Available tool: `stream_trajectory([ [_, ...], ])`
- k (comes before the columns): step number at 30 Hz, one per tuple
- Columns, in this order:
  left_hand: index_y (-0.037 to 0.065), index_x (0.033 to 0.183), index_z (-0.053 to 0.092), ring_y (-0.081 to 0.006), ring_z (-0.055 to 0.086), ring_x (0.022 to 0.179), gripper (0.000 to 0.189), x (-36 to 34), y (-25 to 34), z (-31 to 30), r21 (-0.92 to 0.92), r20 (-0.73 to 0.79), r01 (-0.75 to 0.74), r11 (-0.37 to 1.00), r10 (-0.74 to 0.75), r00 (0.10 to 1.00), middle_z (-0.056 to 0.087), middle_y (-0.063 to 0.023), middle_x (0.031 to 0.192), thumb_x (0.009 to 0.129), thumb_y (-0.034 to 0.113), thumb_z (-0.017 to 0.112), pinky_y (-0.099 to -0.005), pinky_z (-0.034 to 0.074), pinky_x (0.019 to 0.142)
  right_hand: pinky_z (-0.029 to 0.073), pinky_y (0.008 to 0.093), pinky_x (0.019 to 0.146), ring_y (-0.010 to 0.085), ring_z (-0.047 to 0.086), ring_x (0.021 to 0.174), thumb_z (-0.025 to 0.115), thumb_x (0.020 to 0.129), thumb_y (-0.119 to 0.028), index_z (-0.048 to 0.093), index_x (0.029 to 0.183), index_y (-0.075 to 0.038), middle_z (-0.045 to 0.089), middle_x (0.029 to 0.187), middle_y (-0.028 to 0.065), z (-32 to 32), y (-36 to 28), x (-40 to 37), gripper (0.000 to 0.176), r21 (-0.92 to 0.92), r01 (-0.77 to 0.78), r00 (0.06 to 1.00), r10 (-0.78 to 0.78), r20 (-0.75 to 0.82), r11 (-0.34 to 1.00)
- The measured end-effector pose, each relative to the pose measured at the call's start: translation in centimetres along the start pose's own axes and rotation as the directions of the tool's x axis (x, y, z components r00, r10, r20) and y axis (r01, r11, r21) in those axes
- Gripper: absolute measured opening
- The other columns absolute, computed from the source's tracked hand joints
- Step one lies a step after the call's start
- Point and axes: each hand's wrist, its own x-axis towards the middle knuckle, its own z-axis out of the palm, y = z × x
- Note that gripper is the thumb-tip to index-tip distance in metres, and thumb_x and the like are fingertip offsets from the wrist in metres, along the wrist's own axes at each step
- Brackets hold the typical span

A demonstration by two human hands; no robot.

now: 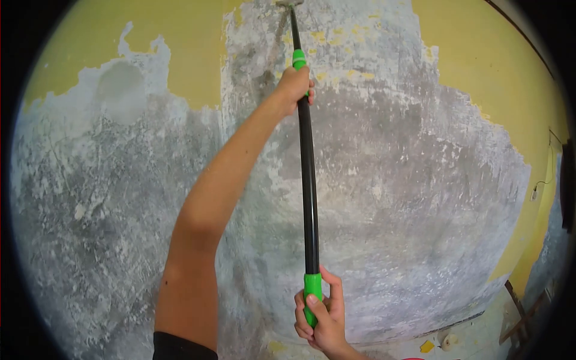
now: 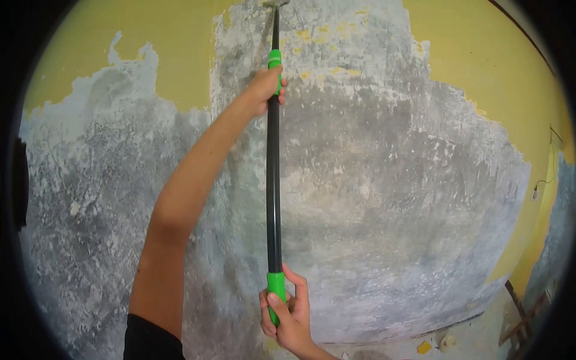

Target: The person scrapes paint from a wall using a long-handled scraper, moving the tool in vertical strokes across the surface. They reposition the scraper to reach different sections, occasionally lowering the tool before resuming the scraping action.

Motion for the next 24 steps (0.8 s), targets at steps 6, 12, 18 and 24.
stream_trajectory([
  [6,0.003,0.097,0.04,-0.0163,0.046,0.056,0.019,0.7,-0.7,-3.1,-0.067,0.025,-0.068,0.995,0.07,0.997,0.047,-0.0101,0.081,0.096,0.021,0.043,-0.0329,0.043,0.044,0.028,0.0194,0.035,0.007,0.034,0.043,0.045,0.1,-0.013,0.023,0.145,-0.028,0.048,0.091,0.0128,2.5,4.6,1.7,0.052,0.03,0.019,1.0,-0.018,-0.022,0.999],
  [12,0.009,0.103,0.037,-0.0104,0.041,0.056,0.017,3.0,0.1,-3.6,-0.197,0.085,-0.023,0.98,0.04,0.996,0.047,-0.0049,0.082,0.097,0.022,0.047,-0.0252,0.039,0.043,0.027,0.0195,0.036,0.0058,0.034,0.045,0.048,0.099,-0.01,0.027,0.147,-0.023,0.05,0.09,0.0112,3.0,4.3,4.5,0.054,0.089,0.058,0.994,-0.05,-0.093,0.994],
  [18,0.009,0.102,0.038,-0.0106,0.043,0.056,0.016,3.9,1.8,-3.0,-0.215,0.092,-0.013,0.976,0.033,0.995,0.047,-0.004,0.077,0.096,0.019,0.049,-0.0251,0.04,0.044,0.027,0.0201,0.033,0.0077,0.035,0.041,0.048,0.099,-0.015,0.028,0.143,-0.023,0.048,0.087,0.0122,4.6,1.5,3.6,0.049,0.096,0.005,0.999,0.0,-0.048,0.995],
  [24,0.01,0.099,0.042,-0.0089,0.043,0.053,0.014,-0.7,0.8,-3.5,-0.318,0.154,0.054,0.947,-0.005,0.988,0.049,0.0001,0.073,0.097,0.021,0.05,-0.0243,0.04,0.044,0.032,0.0246,0.027,0.0106,0.035,0.035,0.048,0.099,-0.035,0.034,0.126,-0.003,0.042,0.07,0.0077,3.6,2.3,1.4,0.044,0.347,-0.164,0.962,0.073,0.262,0.923],
])
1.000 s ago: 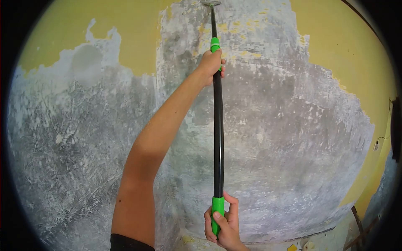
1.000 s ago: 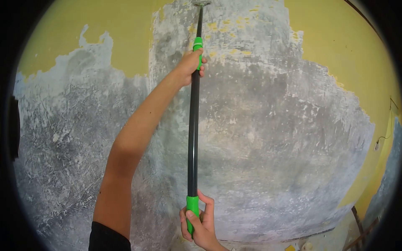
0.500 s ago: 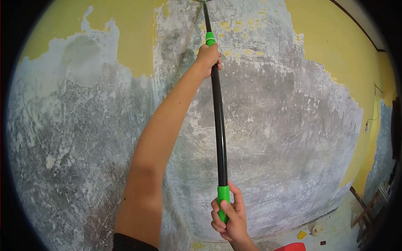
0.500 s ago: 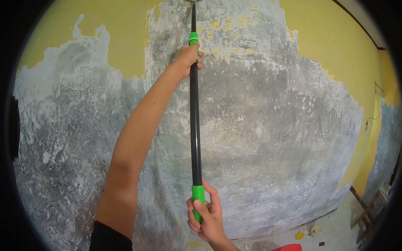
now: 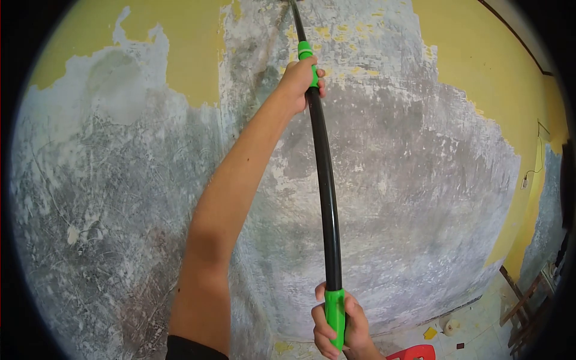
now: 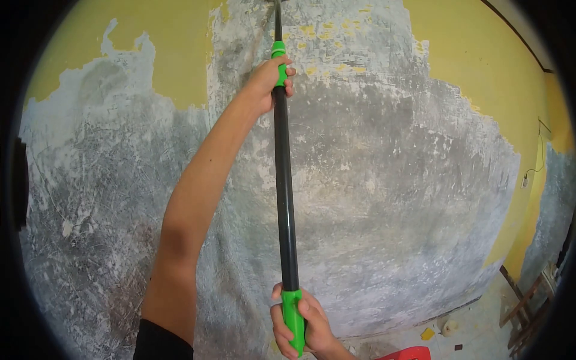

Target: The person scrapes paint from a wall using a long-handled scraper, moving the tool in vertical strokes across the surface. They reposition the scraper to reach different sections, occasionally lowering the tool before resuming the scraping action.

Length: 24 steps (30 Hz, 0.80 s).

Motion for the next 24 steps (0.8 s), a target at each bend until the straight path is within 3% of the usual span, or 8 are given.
stream_trajectory([
  [1,0.01,0.1,0.043,-0.0086,0.042,0.052,0.013,-0.5,0.0,-0.1,-0.007,-0.001,0.004,1.0,-0.004,1.0,0.049,0.0004,0.073,0.097,0.021,0.05,-0.0242,0.04,0.044,0.03,0.0233,0.028,0.0096,0.034,0.036,0.044,0.101,-0.036,0.035,0.117,-0.001,0.039,0.067,0.0054,-0.5,0.1,-0.1,0.04,0.044,-0.049,0.998,0.047,0.048,0.998],
  [4,0.009,0.099,0.044,-0.0095,0.042,0.052,0.012,-1.1,0.0,-0.5,-0.044,-0.001,0.009,0.999,-0.009,1.0,0.048,-0.0001,0.072,0.096,0.02,0.05,-0.0261,0.041,0.045,0.03,0.0209,0.03,0.0082,0.034,0.035,0.041,0.104,-0.031,0.042,0.124,-0.011,0.047,0.071,0.005,-0.1,0.5,-0.2,0.028,0.108,-0.133,0.991,0.13,0.029,0.985],
  [5,0.009,0.097,0.043,-0.011,0.043,0.052,0.012,-0.6,-0.2,-0.8,-0.062,0.005,0.013,0.998,-0.013,1.0,0.048,-0.0013,0.071,0.094,0.019,0.05,-0.0282,0.041,0.046,0.028,0.0202,0.029,0.0073,0.032,0.036,0.037,0.104,-0.039,0.043,0.119,-0.008,0.043,0.068,0.0025,-0.1,0.5,-0.2,0.036,0.077,-0.156,0.986,0.16,-0.047,0.985],
  [10,0.008,0.096,0.044,-0.012,0.042,0.053,0.01,-0.3,-0.5,0.4,-0.144,-0.048,-0.019,0.989,0.012,0.999,0.048,-0.0032,0.072,0.093,0.016,0.05,-0.0286,0.041,0.045,0.025,0.0194,0.028,0.0059,0.031,0.035,0.038,0.104,-0.036,0.042,0.117,-0.007,0.039,0.065,0.0015,1.7,-1.3,-1.2,0.032,0.077,-0.155,0.968,0.167,-0.188,0.985],
  [19,0.007,0.101,0.044,-0.0119,0.041,0.052,0.011,0.6,-1.7,1.7,-0.164,-0.071,-0.069,0.984,0.058,0.996,0.047,-0.0047,0.072,0.095,0.015,0.046,-0.028,0.04,0.044,0.024,0.0185,0.028,0.004,0.03,0.036,0.04,0.104,-0.035,0.042,0.115,-0.005,0.039,0.064,0.001,1.1,-4.5,-1.8,0.033,-0.059,-0.161,0.963,0.144,-0.227,0.985],
  [24,0.006,0.099,0.044,-0.0125,0.041,0.052,0.01,2.0,-1.5,3.2,-0.19,-0.05,-0.076,0.979,0.068,0.996,0.047,-0.0048,0.071,0.095,0.016,0.046,-0.0292,0.041,0.044,0.025,0.0195,0.028,0.0049,0.031,0.036,0.042,0.103,-0.033,0.043,0.115,-0.002,0.039,0.063,0.0013,1.8,-6.6,-2.2,0.033,-0.009,-0.124,0.976,0.121,-0.181,0.992],
])
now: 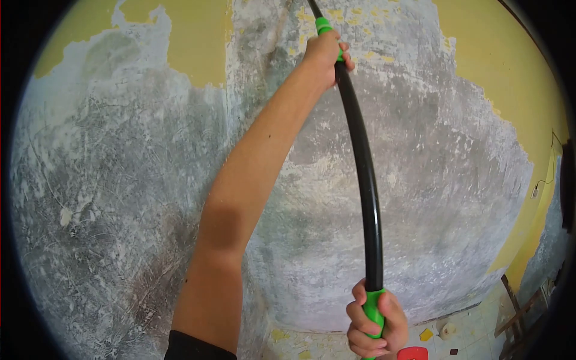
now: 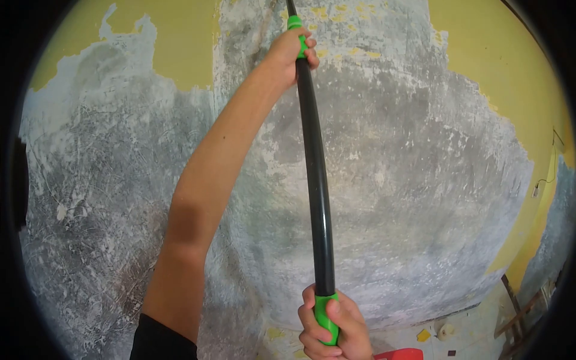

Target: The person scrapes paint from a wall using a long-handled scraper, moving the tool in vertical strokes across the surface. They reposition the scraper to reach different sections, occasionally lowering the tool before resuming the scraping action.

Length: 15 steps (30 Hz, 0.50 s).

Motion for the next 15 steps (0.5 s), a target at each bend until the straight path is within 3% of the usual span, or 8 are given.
stream_trajectory([
  [2,0.006,0.099,0.044,-0.0124,0.04,0.052,0.01,1.1,0.0,-0.2,-0.019,-0.013,0.004,1.0,-0.004,1.0,0.047,-0.005,0.071,0.095,0.015,0.045,-0.0292,0.041,0.044,0.026,0.0223,0.03,0.0074,0.032,0.036,0.047,0.101,-0.034,0.042,0.114,-0.001,0.04,0.063,0.0031,-0.7,-0.5,0.3,0.036,0.096,-0.027,0.998,0.02,0.067,0.995],
  [5,0.007,0.097,0.045,-0.0117,0.04,0.053,0.007,3.6,0.9,-1.1,-0.013,-0.025,-0.005,1.0,0.005,1.0,0.047,-0.0051,0.072,0.095,0.013,0.045,-0.0276,0.04,0.043,0.024,0.0211,0.031,0.0056,0.031,0.038,0.046,0.101,-0.034,0.044,0.112,-0.002,0.04,0.065,0.0024,-0.6,-1.2,2.5,0.034,-0.009,-0.006,1.0,0.006,0.014,1.0],
  [10,0.007,0.098,0.044,-0.0111,0.039,0.053,0.008,-0.7,1.1,-1.0,-0.009,-0.035,0.037,0.999,-0.037,0.999,0.046,-0.0041,0.072,0.095,0.013,0.044,-0.0265,0.039,0.045,0.026,0.0204,0.03,0.0052,0.033,0.04,0.043,0.103,-0.032,0.041,0.112,-0.001,0.04,0.067,0.0031,0.6,-0.5,-0.8,0.033,0.039,-0.035,0.999,0.034,0.023,0.999],
  [11,0.007,0.099,0.043,-0.0111,0.039,0.053,0.008,-1.6,0.9,-0.9,-0.004,-0.026,0.047,0.999,-0.047,0.999,0.046,-0.0039,0.072,0.095,0.014,0.044,-0.0266,0.039,0.045,0.026,0.0199,0.031,0.005,0.033,0.04,0.043,0.103,-0.032,0.042,0.113,-0.001,0.041,0.067,0.0034,0.7,0.1,-1.8,0.033,0.063,-0.022,0.999,0.025,-0.039,0.998],
  [15,0.007,0.098,0.042,-0.0108,0.038,0.051,0.008,-1.3,0.6,-1.1,-0.028,-0.026,0.045,0.999,-0.045,0.999,0.045,-0.0026,0.069,0.094,0.013,0.045,-0.0271,0.038,0.045,0.027,0.0193,0.027,0.0041,0.029,0.035,0.041,0.103,-0.034,0.045,0.112,-0.002,0.039,0.063,0.0003,1.4,0.1,-1.2,0.033,-0.146,-0.009,0.993,-0.009,-0.122,0.989],
])
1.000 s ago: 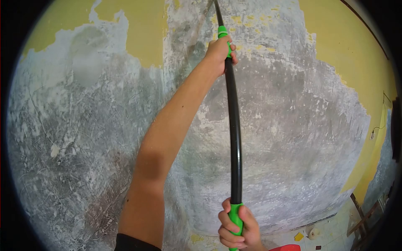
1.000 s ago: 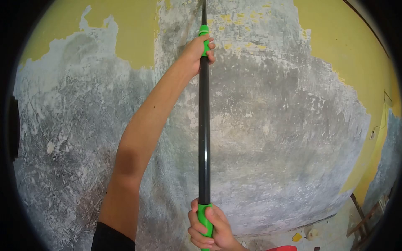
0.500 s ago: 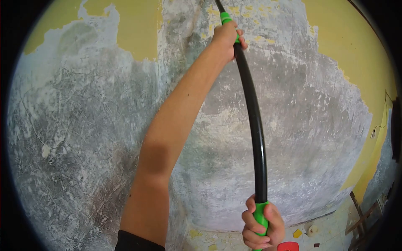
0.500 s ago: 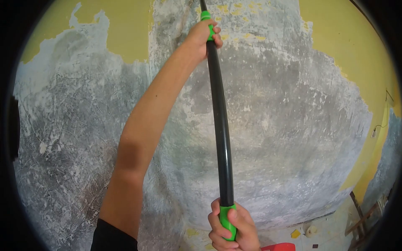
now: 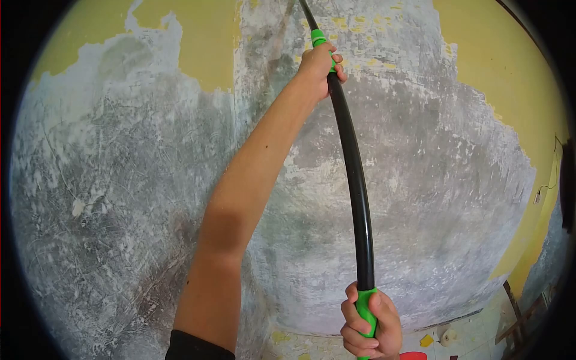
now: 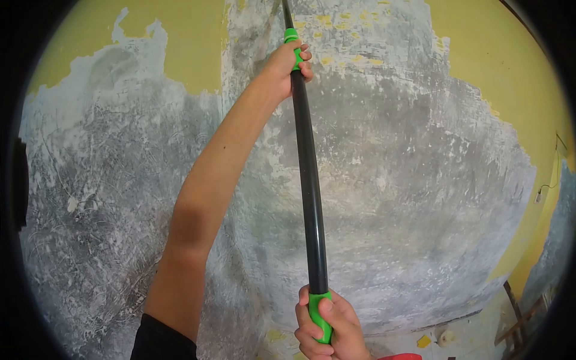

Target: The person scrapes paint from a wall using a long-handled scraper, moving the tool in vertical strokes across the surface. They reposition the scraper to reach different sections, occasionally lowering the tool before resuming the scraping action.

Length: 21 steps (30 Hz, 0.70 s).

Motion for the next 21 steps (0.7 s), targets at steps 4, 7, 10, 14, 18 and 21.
stream_trajectory([
  [4,0.007,0.097,0.042,-0.0107,0.038,0.051,0.008,2.3,0.7,-0.7,0.009,0.018,-0.031,0.999,0.031,0.999,0.045,-0.0025,0.069,0.094,0.013,0.046,-0.0271,0.038,0.044,0.027,0.0197,0.031,0.0054,0.032,0.04,0.043,0.103,-0.031,0.042,0.115,-0.001,0.04,0.068,0.0038,-1.7,-0.2,2.9,0.033,0.109,-0.013,0.995,0.002,0.1,0.994],
  [7,0.007,0.096,0.042,-0.0111,0.039,0.05,0.008,2.8,1.2,-0.8,0.012,0.015,-0.02,1.0,0.02,1.0,0.045,-0.0031,0.069,0.093,0.012,0.047,-0.0278,0.039,0.044,0.026,0.0218,0.032,0.0069,0.032,0.04,0.043,0.103,-0.032,0.046,0.116,-0.004,0.043,0.07,0.0044,-2.3,-0.5,3.7,0.032,0.116,-0.036,0.99,0.019,0.142,0.993],
  [10,0.006,0.097,0.042,-0.0125,0.04,0.051,0.01,2.2,0.7,-0.9,0.109,0.004,-0.034,0.993,0.034,0.999,0.046,-0.0036,0.069,0.092,0.013,0.048,-0.0301,0.04,0.043,0.026,0.021,0.031,0.0059,0.031,0.04,0.043,0.102,-0.034,0.044,0.114,-0.003,0.041,0.067,0.0034,-2.2,0.1,3.0,0.034,0.126,-0.019,0.995,0.006,0.101,0.992],
  [14,0.007,0.099,0.042,-0.0136,0.042,0.052,0.013,0.9,-0.6,0.4,0.199,0.057,-0.007,0.98,-0.004,0.998,0.046,-0.0046,0.07,0.092,0.015,0.048,-0.0322,0.042,0.044,0.026,0.0194,0.027,0.0046,0.029,0.035,0.041,0.103,-0.035,0.045,0.112,-0.003,0.038,0.062,0.0,-0.9,1.4,1.8,0.034,-0.026,0.041,0.999,-0.042,-0.024,0.999],
  [18,0.007,0.102,0.043,-0.0134,0.042,0.053,0.015,1.5,-1.3,0.9,0.204,0.044,-0.019,0.979,0.01,0.999,0.047,-0.0061,0.075,0.091,0.017,0.048,-0.0319,0.041,0.045,0.025,0.0206,0.026,0.0061,0.029,0.034,0.041,0.103,-0.036,0.044,0.112,-0.005,0.039,0.062,0.0006,-2.4,1.6,3.0,0.032,-0.025,0.06,0.998,-0.06,0.004,0.998],
  [21,0.007,0.103,0.043,-0.0129,0.042,0.053,0.016,2.7,-0.8,1.1,0.206,0.025,-0.012,0.978,0.007,1.0,0.047,-0.0063,0.076,0.091,0.016,0.047,-0.0311,0.04,0.045,0.025,0.0207,0.031,0.0056,0.03,0.039,0.044,0.102,-0.037,0.045,0.113,-0.003,0.04,0.065,0.0028,-3.4,1.1,4.2,0.035,0.103,0.049,0.994,-0.059,0.093,0.993],
])
